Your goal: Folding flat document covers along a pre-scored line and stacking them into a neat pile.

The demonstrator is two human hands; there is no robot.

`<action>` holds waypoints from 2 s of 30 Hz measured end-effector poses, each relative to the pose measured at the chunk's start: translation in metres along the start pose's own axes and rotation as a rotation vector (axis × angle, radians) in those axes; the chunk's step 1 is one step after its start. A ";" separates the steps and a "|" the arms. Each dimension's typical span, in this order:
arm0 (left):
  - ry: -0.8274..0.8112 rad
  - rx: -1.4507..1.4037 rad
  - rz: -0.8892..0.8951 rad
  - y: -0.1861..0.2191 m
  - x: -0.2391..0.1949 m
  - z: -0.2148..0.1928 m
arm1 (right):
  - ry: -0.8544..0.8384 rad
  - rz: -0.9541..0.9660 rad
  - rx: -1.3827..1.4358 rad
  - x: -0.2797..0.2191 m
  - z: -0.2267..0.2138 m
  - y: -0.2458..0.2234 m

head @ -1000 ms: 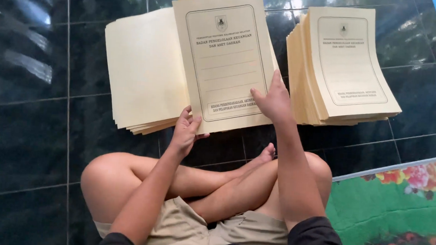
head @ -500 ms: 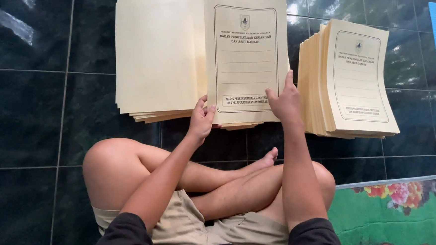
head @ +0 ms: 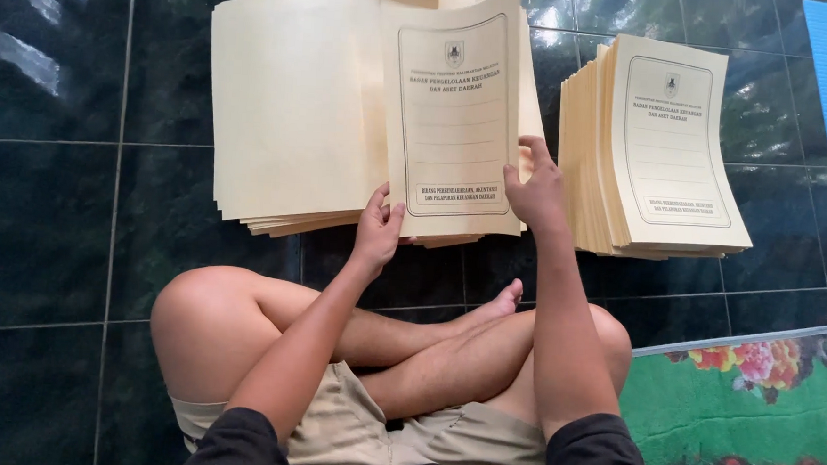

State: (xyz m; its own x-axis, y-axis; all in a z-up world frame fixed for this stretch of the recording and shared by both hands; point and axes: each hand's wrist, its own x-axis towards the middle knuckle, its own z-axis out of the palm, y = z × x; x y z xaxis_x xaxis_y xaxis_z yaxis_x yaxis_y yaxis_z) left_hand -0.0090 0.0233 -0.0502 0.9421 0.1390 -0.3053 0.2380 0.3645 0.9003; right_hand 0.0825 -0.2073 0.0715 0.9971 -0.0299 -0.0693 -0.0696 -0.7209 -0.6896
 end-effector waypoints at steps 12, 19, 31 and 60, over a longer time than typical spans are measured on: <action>0.050 1.265 0.279 0.034 -0.037 0.011 | -0.499 -0.052 1.197 -0.006 0.011 -0.013; 0.040 1.093 0.007 0.038 -0.020 -0.013 | -0.651 -0.196 1.112 -0.026 0.006 -0.050; -0.224 0.093 -0.724 0.032 -0.025 -0.010 | -0.472 -0.336 -0.474 0.011 0.087 0.036; -0.185 1.519 0.457 0.005 -0.019 0.008 | -0.502 -0.495 -0.958 -0.017 0.120 0.042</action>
State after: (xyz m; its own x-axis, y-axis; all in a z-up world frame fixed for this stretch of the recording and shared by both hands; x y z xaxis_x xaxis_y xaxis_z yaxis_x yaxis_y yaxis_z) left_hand -0.0239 0.0153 -0.0372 0.9846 -0.1750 0.0032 -0.1620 -0.9042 0.3953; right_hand 0.0592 -0.1539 -0.0425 0.7719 0.5180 -0.3687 0.5826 -0.8084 0.0841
